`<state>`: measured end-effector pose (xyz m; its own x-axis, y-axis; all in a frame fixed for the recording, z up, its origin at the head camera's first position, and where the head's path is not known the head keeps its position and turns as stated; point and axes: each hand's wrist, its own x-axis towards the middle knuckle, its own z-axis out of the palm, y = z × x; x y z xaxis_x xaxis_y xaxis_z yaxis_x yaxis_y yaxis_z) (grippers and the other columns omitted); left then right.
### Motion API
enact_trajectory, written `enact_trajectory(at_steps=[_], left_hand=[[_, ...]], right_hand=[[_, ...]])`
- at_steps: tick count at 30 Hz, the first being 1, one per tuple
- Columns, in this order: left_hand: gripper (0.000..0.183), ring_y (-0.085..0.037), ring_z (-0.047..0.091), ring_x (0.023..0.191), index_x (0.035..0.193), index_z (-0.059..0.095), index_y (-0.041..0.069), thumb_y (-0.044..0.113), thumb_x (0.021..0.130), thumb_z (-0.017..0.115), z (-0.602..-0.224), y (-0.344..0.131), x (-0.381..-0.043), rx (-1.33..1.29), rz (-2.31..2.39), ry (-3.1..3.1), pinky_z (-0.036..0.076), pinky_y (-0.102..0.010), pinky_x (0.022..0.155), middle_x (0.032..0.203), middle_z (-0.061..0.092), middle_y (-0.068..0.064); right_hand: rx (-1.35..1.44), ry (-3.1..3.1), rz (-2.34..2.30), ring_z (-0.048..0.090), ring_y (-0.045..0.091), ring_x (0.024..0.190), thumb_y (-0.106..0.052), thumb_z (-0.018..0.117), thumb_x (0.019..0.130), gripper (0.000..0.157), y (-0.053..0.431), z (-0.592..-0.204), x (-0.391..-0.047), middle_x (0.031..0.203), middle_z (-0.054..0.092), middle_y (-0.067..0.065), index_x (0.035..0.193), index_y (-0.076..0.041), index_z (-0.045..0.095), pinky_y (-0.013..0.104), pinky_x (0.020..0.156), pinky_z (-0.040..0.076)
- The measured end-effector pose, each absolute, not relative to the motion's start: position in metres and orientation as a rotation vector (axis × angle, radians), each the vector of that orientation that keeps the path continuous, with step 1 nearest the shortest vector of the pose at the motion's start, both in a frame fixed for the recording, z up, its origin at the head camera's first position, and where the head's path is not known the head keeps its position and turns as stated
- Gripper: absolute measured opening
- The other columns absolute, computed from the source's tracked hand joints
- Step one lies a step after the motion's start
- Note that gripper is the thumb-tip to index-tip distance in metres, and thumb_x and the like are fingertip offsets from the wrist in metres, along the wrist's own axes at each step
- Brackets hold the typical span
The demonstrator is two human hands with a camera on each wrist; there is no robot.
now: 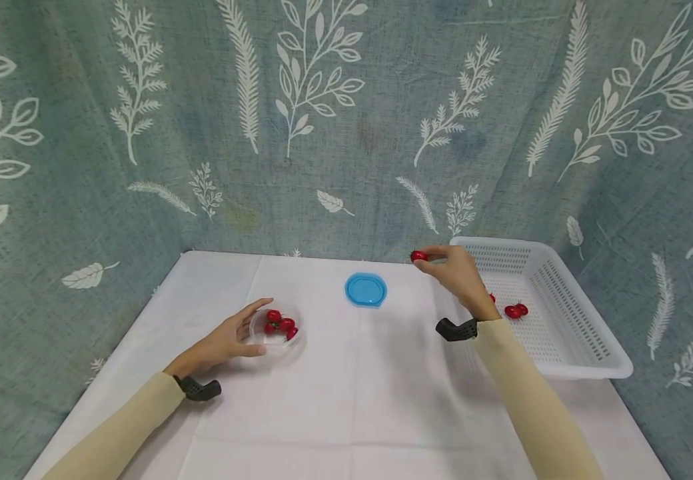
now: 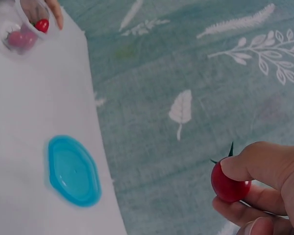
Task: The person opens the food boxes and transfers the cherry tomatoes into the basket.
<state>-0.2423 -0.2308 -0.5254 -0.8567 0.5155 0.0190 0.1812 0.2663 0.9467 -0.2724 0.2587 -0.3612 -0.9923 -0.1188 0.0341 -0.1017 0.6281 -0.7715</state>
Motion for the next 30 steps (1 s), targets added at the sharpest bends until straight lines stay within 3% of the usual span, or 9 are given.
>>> enact_trajectory(at_steps=[4, 11, 13, 15, 18, 25, 30], left_hand=[[0.108, -0.032, 0.008, 0.157, 0.165, 0.021, 0.03, 0.025, 0.082, 0.091, -0.526, -0.231, -0.242, 0.635, 1.614, 2.256, 0.02, -0.056, 0.123, 0.171, 0.012, 0.002], [0.108, -0.031, 0.01, 0.157, 0.165, 0.022, 0.033, 0.028, 0.082, 0.09, -0.524, -0.231, -0.242, 0.635, 1.597, 2.268, 0.021, -0.055, 0.123, 0.171, 0.012, 0.003], [0.107, -0.031, 0.01, 0.157, 0.164, 0.022, 0.034, 0.028, 0.082, 0.09, -0.524, -0.231, -0.242, 0.634, 1.596, 2.27, 0.021, -0.055, 0.123, 0.171, 0.012, 0.003], [0.107, -0.031, 0.01, 0.157, 0.164, 0.022, 0.035, 0.027, 0.082, 0.091, -0.525, -0.232, -0.243, 0.629, 1.597, 2.268, 0.021, -0.055, 0.123, 0.171, 0.012, 0.003], [0.108, -0.032, 0.009, 0.157, 0.164, 0.022, 0.033, 0.026, 0.082, 0.091, -0.524, -0.231, -0.242, 0.62, 1.609, 2.253, 0.02, -0.055, 0.123, 0.171, 0.011, 0.003], [0.109, -0.032, 0.008, 0.157, 0.165, 0.021, 0.03, 0.027, 0.081, 0.091, -0.523, -0.23, -0.242, 0.619, 1.613, 2.248, 0.019, -0.054, 0.124, 0.171, 0.011, 0.002], [0.109, -0.032, 0.008, 0.157, 0.165, 0.021, 0.03, 0.027, 0.082, 0.091, -0.524, -0.231, -0.241, 0.625, 1.618, 2.247, 0.019, -0.054, 0.124, 0.171, 0.01, 0.003]], right_hand=[[-0.168, 2.833, -1.33, 0.06, 0.028, 0.097, -0.042, 0.072, 0.098, 0.049, 0.27, -0.361, -0.271, 0.132, 0.063, 0.011, 0.136, -0.012, 0.066, 0.036, 0.073, 0.053], [-0.039, 2.873, -1.241, 0.051, 0.028, 0.072, -0.048, 0.07, 0.097, 0.06, 0.292, -0.36, -0.269, 0.145, 0.056, 0.014, 0.145, -0.013, 0.059, 0.035, 0.049, 0.044], [-0.013, 2.873, -1.233, 0.056, 0.03, 0.078, -0.048, 0.069, 0.098, 0.063, 0.299, -0.361, -0.269, 0.148, 0.054, 0.017, 0.147, -0.01, 0.057, 0.037, 0.056, 0.049], [0.008, 2.875, -1.223, 0.06, 0.034, 0.098, -0.049, 0.068, 0.098, 0.065, 0.307, -0.363, -0.269, 0.15, 0.052, 0.018, 0.148, -0.009, 0.056, 0.043, 0.072, 0.055], [0.047, 2.885, -1.206, 0.056, 0.039, 0.117, -0.05, 0.067, 0.099, 0.067, 0.32, -0.365, -0.269, 0.149, 0.052, 0.021, 0.149, -0.007, 0.055, 0.049, 0.087, 0.053], [0.091, 2.907, -1.221, 0.055, 0.035, 0.106, -0.051, 0.064, 0.1, 0.066, 0.349, -0.371, -0.266, 0.145, 0.054, 0.021, 0.147, -0.006, 0.056, 0.036, 0.077, 0.05], [0.112, 2.938, -1.244, 0.054, 0.032, 0.1, -0.048, 0.064, 0.101, 0.064, 0.366, -0.376, -0.267, 0.139, 0.058, 0.026, 0.142, 0.002, 0.058, 0.032, 0.072, 0.05]])
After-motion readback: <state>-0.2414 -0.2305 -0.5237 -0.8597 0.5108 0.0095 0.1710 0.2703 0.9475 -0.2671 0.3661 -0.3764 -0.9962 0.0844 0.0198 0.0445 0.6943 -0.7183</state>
